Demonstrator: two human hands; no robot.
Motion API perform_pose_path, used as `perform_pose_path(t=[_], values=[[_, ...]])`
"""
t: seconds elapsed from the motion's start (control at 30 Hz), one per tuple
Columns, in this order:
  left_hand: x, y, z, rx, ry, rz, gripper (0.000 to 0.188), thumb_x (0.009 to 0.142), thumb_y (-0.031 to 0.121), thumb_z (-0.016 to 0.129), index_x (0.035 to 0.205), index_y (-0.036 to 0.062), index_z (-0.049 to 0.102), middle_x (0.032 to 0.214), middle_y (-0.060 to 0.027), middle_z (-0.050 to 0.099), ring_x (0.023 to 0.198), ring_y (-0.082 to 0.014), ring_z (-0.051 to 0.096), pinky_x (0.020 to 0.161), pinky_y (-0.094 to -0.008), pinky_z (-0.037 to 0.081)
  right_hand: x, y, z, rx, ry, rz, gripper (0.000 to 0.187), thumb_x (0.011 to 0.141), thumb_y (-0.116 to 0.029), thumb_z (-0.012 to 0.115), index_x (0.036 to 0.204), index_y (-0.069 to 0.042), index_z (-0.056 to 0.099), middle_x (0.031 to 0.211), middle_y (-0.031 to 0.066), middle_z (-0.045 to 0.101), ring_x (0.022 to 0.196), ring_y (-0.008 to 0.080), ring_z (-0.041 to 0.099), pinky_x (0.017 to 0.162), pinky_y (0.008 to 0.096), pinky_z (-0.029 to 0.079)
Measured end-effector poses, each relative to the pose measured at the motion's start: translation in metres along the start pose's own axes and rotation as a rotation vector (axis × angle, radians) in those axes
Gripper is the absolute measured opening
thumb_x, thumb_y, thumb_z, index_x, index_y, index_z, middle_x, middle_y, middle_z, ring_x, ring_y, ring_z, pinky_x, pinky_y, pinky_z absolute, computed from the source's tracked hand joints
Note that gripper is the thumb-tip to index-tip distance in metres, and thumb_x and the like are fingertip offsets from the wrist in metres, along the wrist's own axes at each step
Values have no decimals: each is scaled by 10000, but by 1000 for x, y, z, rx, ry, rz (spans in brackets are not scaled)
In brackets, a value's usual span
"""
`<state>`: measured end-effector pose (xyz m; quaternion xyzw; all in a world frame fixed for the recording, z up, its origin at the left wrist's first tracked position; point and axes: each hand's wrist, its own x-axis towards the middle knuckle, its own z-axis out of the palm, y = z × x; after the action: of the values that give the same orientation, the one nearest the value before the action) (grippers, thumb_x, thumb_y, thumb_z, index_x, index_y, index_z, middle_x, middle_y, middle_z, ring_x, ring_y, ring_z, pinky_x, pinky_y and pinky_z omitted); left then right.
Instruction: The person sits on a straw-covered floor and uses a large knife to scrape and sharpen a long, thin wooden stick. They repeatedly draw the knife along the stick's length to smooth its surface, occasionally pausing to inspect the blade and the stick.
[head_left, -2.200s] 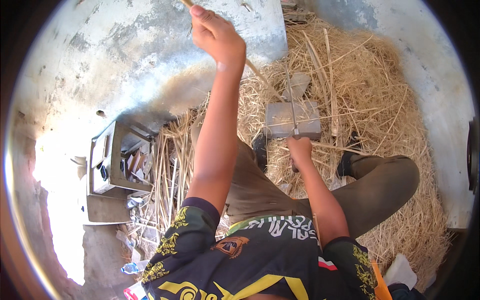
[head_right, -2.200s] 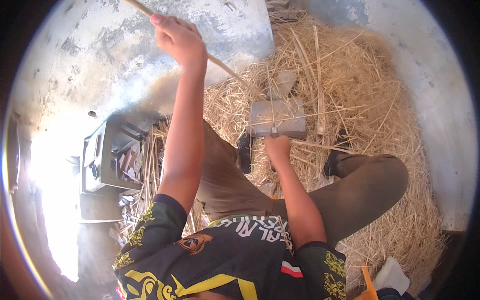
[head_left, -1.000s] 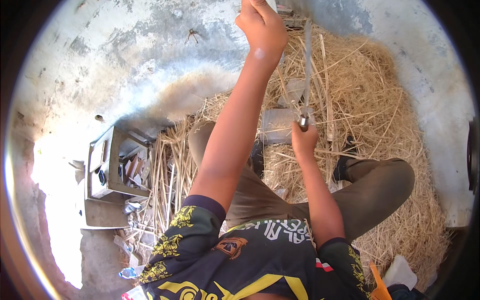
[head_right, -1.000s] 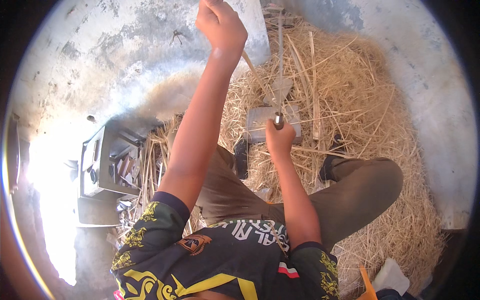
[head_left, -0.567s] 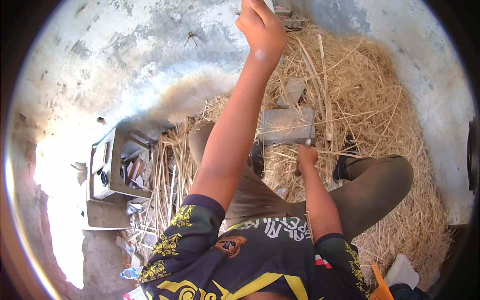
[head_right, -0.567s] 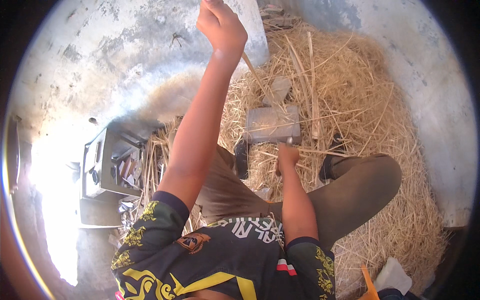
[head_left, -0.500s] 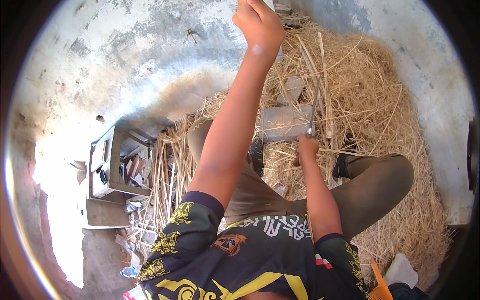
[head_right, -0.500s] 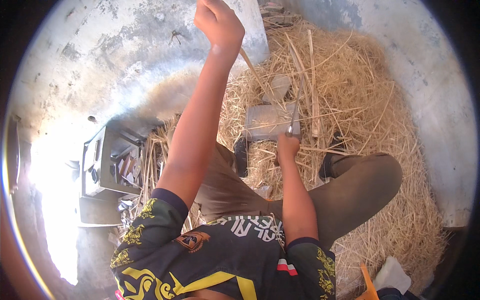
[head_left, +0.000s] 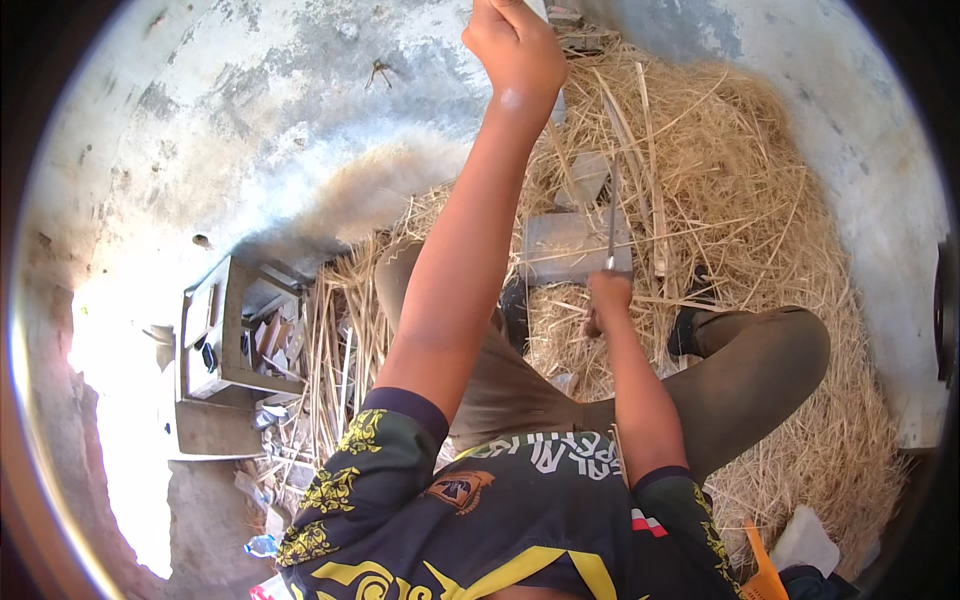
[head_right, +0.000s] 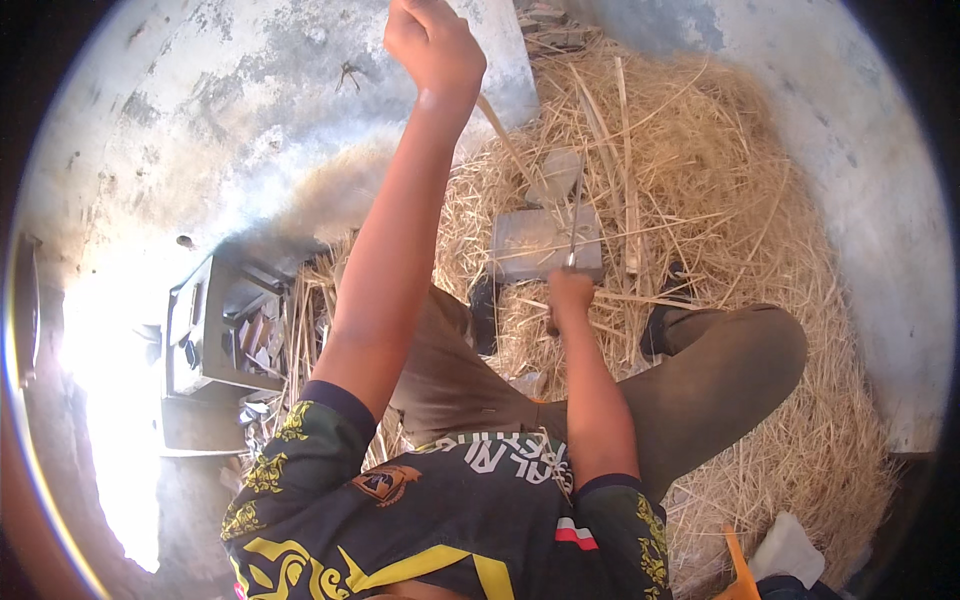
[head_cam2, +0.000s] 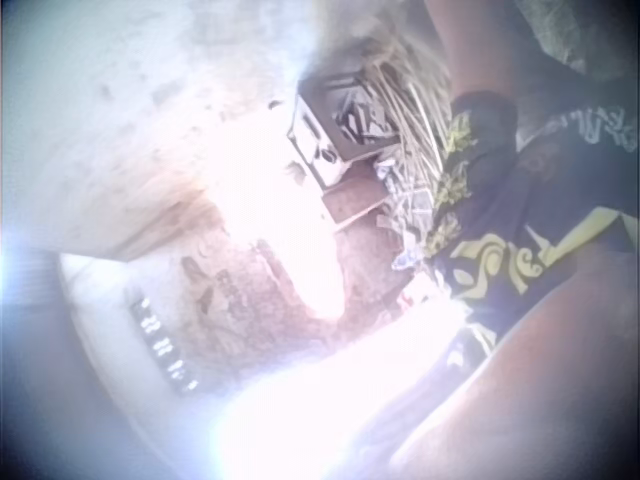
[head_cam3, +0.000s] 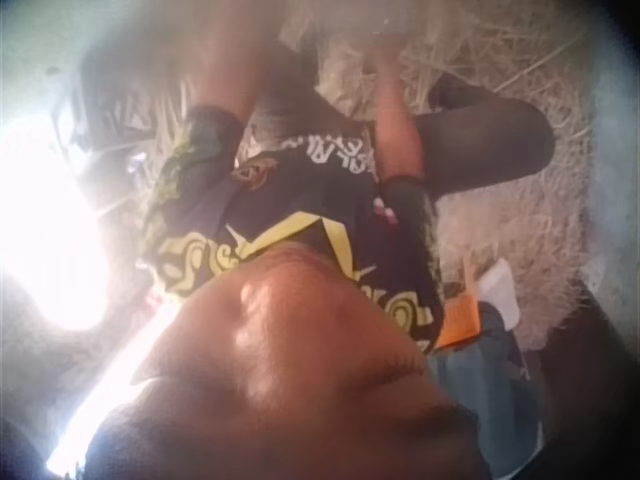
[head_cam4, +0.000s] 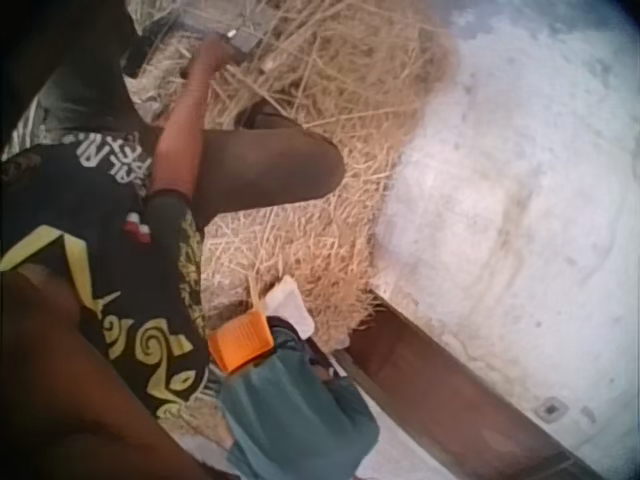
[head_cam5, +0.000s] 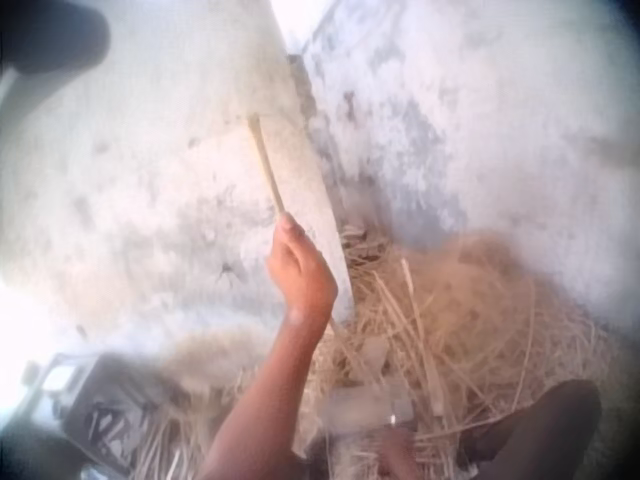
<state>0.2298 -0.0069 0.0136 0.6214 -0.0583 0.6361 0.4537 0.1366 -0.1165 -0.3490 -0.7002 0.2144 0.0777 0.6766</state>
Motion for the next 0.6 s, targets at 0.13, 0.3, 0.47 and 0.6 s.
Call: perform_pose_path(t=[0.13, 0.3, 0.47, 0.6], values=[[3, -13, -7, -28, 0, 30, 588, 1110, 420, 346, 714, 5, 475, 549, -57, 418, 526, -153, 393, 499, -367, 335, -16, -54, -4, 68, -74, -149, 336, 814, -246, 686, 644, 27, 587, 565, 90, 578, 575, 236, 651, 609, 388, 527], [-1, -11, 6, -254, -61, -58, 601, 1112, 447, 331, 672, 56, 452, 552, 1, 426, 521, -100, 398, 482, -319, 329, 33, 46, 12, -52, 7, -92, 292, 824, -222, 676, 668, -9, 551, 536, 76, 534, 442, 212, 539, 455, 366, 416], [3, -18, -9, -209, -13, -65, 601, 1110, 449, 339, 666, 61, 454, 545, 5, 422, 504, -105, 394, 475, -316, 331, 10, 20, 1, -209, -93, 71, 290, 803, -196, 669, 655, 26, 555, 503, 74, 528, 391, 227, 517, 401, 407, 389], [4, -25, -21, -147, 1, -45, 589, 1108, 443, 354, 670, 65, 459, 546, 6, 426, 493, -107, 394, 471, -303, 336, -23, -49, -7, -312, -100, -257, 310, 795, -221, 673, 683, 66, 630, 598, 138, 607, 559, 274, 593, 559, 437, 450]])
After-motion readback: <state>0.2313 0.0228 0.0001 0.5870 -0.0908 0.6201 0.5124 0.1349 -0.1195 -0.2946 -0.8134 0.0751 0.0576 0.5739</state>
